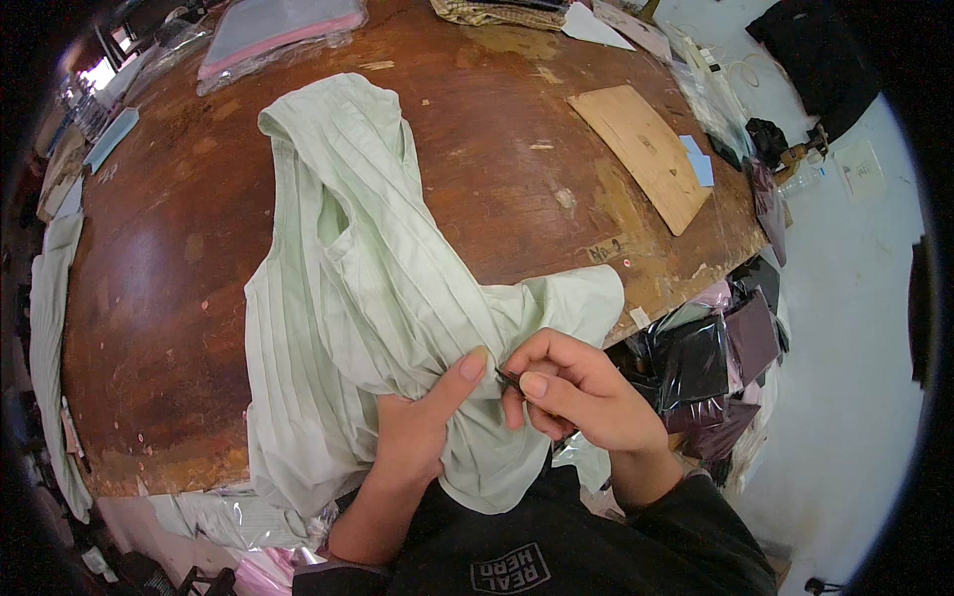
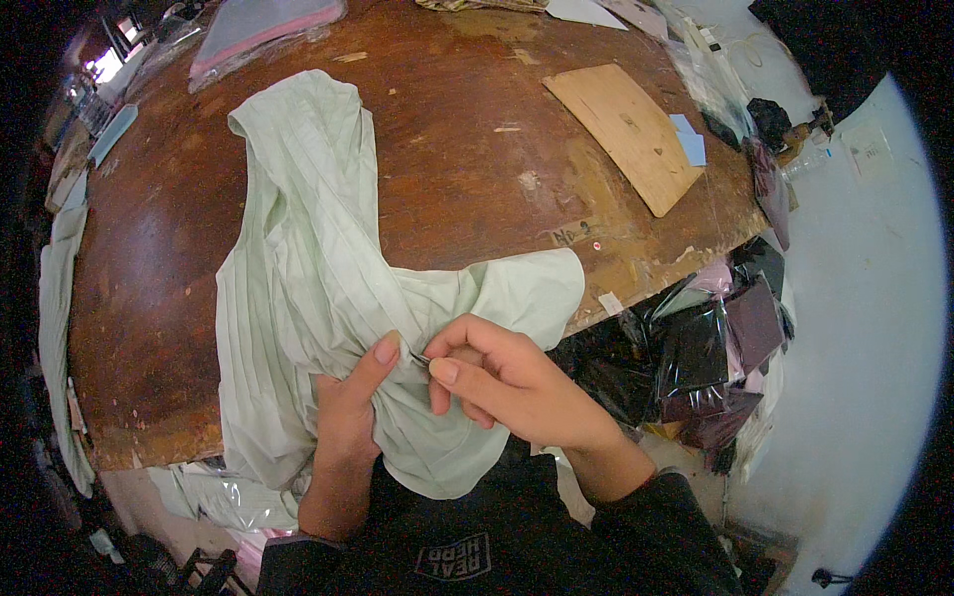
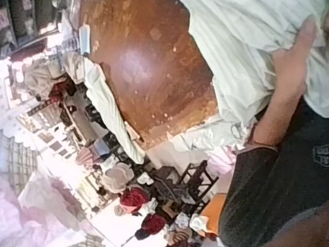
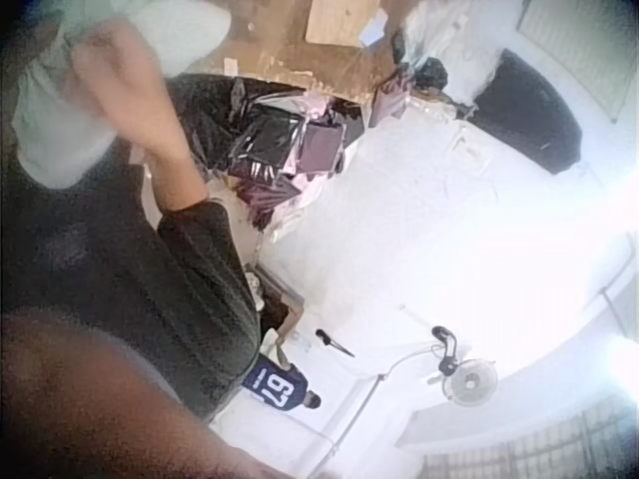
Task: The person uses a small pair of scissors to trim threads and edges on a light green pleated fabric laid on a wooden worktable. The hands repeatedly lift and adjust the fabric while snipping along the seams and hems.
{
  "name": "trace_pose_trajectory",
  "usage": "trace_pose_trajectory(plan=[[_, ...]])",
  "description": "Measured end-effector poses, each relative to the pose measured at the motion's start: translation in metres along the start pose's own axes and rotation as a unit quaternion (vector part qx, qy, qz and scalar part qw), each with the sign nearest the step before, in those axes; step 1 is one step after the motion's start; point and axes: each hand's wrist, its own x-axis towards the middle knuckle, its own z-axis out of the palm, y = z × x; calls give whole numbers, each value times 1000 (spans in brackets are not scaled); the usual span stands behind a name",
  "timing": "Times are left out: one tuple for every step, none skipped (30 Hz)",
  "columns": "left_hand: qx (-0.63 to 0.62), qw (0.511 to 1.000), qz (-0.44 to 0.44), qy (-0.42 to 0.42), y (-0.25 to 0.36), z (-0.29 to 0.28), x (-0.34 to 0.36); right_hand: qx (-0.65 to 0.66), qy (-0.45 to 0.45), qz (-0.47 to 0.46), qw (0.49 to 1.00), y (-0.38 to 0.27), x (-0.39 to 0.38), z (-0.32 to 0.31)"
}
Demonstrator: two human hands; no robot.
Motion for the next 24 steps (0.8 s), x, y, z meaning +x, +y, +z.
trace_pose_trajectory(plan=[[6,1000,-1,4,0,0,0,5,-2,3,1000,1,0,0],[9,1000,4,1,0,1,0,17,-3,4,1000,1,1,-1],[12,1000,9,-1,0,1,0,29,-4,5,1000,2,1,-2],[15,1000,14,-4,0,1,0,41,-5,6,999,3,2,-2],[15,1000,15,-5,-1,0,0,40,-7,7,999,3,2,-2],[15,1000,16,-7,-2,-1,0,39,-9,8,999,3,3,-2],[15,1000,18,-8,-3,-2,0,37,-11,9,999,3,3,-2],[16,1000,12,-4,-2,-2,0,40,-9,9,999,3,3,-1],[18,1000,7,0,-2,-3,0,43,-8,10,999,3,3,-1],[19,1000,2,3,-2,-3,0,45,-7,11,999,3,3,-1],[23,1000,8,1,-2,-3,0,54,-8,13,998,4,3,-1],[28,1000,14,-1,-2,-3,0,63,-10,15,998,5,3,-2],[32,999,19,-3,-2,-2,0,72,-11,17,997,6,3,-3],[34,999,13,1,-2,-2,0,83,-10,17,996,7,3,-3],[36,999,6,5,-2,-3,1,93,-9,16,996,7,4,-2],[39,999,0,9,-2,-3,1,104,-8,15,994,8,4,-2],[35,999,2,3,-2,-4,1,106,-3,23,994,10,5,-1],[30,1000,3,-2,-3,-4,1,108,3,31,994,12,6,0],[25,1000,5,-7,-3,-5,1,110,8,39,993,13,6,0],[25,1000,1,-6,-3,-6,1,111,11,38,993,13,6,1],[24,1000,-4,-5,-3,-6,1,112,14,37,993,13,6,2],[23,1000,-8,-4,-3,-6,1,112,18,37,993,13,7,3],[20,1000,-5,-6,-3,-6,1,109,21,37,993,12,7,4],[16,1000,-2,-8,-3,-5,0,106,25,37,993,12,7,5]])
